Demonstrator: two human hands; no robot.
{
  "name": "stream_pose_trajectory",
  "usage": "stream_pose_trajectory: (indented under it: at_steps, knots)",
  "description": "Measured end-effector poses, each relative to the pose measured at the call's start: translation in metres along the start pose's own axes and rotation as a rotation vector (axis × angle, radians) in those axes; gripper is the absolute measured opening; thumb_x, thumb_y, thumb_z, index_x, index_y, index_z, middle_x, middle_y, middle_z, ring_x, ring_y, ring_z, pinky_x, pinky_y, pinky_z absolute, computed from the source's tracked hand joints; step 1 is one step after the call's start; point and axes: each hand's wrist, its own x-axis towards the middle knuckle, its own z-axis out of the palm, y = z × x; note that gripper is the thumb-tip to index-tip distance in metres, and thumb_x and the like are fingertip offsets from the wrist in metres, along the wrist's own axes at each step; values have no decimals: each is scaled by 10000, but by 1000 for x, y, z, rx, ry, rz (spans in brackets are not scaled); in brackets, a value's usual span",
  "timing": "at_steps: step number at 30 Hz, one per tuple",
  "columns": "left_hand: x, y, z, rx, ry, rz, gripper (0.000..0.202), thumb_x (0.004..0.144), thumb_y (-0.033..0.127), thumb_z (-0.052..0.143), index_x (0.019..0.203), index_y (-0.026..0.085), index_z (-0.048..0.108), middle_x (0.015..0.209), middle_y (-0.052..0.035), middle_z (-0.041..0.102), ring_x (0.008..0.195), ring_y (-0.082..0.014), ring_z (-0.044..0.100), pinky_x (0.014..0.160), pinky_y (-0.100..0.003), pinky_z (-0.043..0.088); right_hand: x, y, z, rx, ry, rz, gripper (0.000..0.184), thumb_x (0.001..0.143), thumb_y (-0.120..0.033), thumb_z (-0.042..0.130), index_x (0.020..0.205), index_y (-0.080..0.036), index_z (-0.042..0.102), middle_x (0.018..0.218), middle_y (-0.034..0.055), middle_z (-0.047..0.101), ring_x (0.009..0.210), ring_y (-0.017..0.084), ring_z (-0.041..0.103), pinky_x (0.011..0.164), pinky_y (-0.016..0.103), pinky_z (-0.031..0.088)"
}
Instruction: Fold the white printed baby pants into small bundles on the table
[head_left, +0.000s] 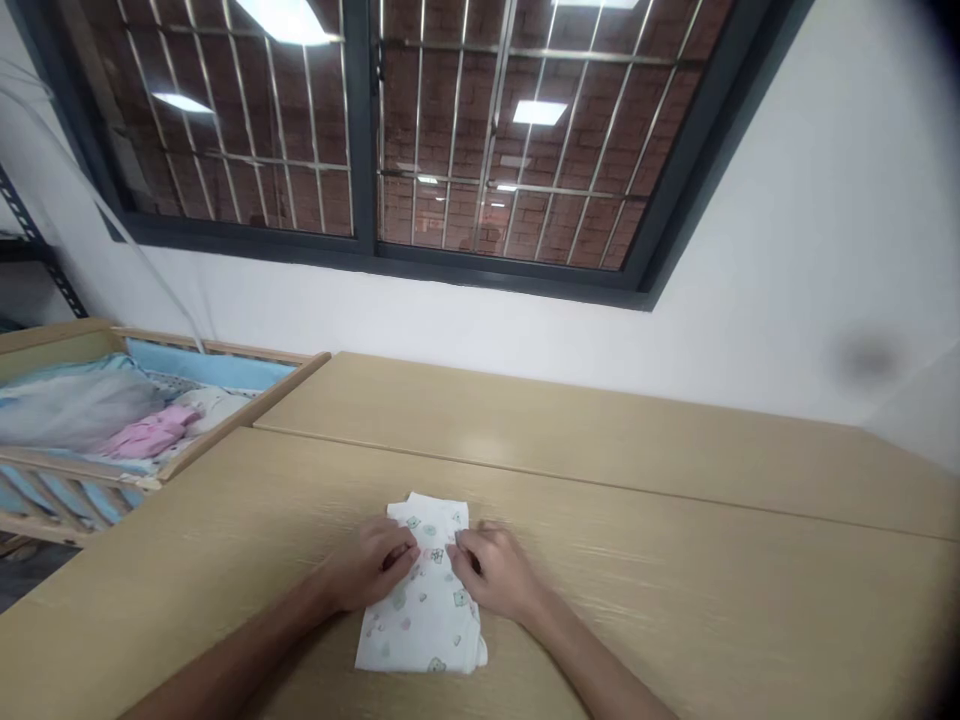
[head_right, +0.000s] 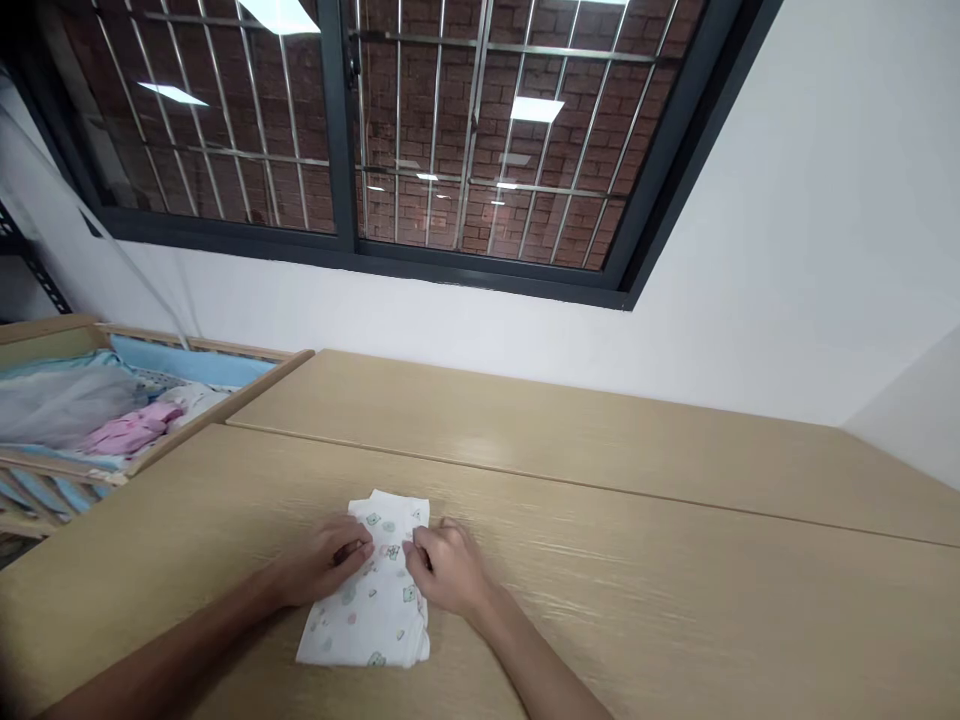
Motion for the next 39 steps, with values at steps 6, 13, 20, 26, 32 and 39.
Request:
stream_pose_trajectory:
  at_steps: [6,13,20,26,32,39]
  knots:
    - [0,2,-2,-17,-34,-40,313,1006,352,428,780,196,577,686,11,573,690,-147,540,704,-286,426,0,2,1,1,-10,11,321,985,-251,433,668,-205,454,559,-22,533,536,131,461,685,270,358]
    - [-1,3,-6,-59,-73,-24,204,957,370,536,880,210,636,622,39,527,634,-135,495,676,-280,390,1,2,4,-3,-2,-1,312,982,-246,434,673,-207,456,563,-23,543,524,129,450,673,272,346]
    - [-2,2,-6,-78,-126,-37,173,945,362,554,911,209,628,622,47,518,641,-133,486,704,-288,390,1,1,2,-13,-6,10,311,983,-248,432,674,-209,447,559,-22,546,523,132,466,685,269,361]
    - [0,2,-3,-49,-95,-40,226,972,358,504,853,203,619,652,29,539,655,-137,496,685,-280,383,1,0,0,-9,1,12,314,983,-251,426,672,-213,433,557,-20,538,523,135,464,668,265,360]
    - [0,3,-2,-49,-89,-61,265,996,351,459,821,200,589,701,14,567,694,-144,517,696,-280,389,0,1,2,-15,-11,26,329,989,-261,415,664,-214,429,547,-22,519,528,140,453,699,268,390]
    - [0,2,-2,-32,-90,-66,277,1002,362,447,841,201,604,717,9,584,698,-146,511,704,-287,394,-1,2,4,-18,-15,35,327,991,-267,413,671,-211,455,554,-19,530,522,136,443,698,268,394]
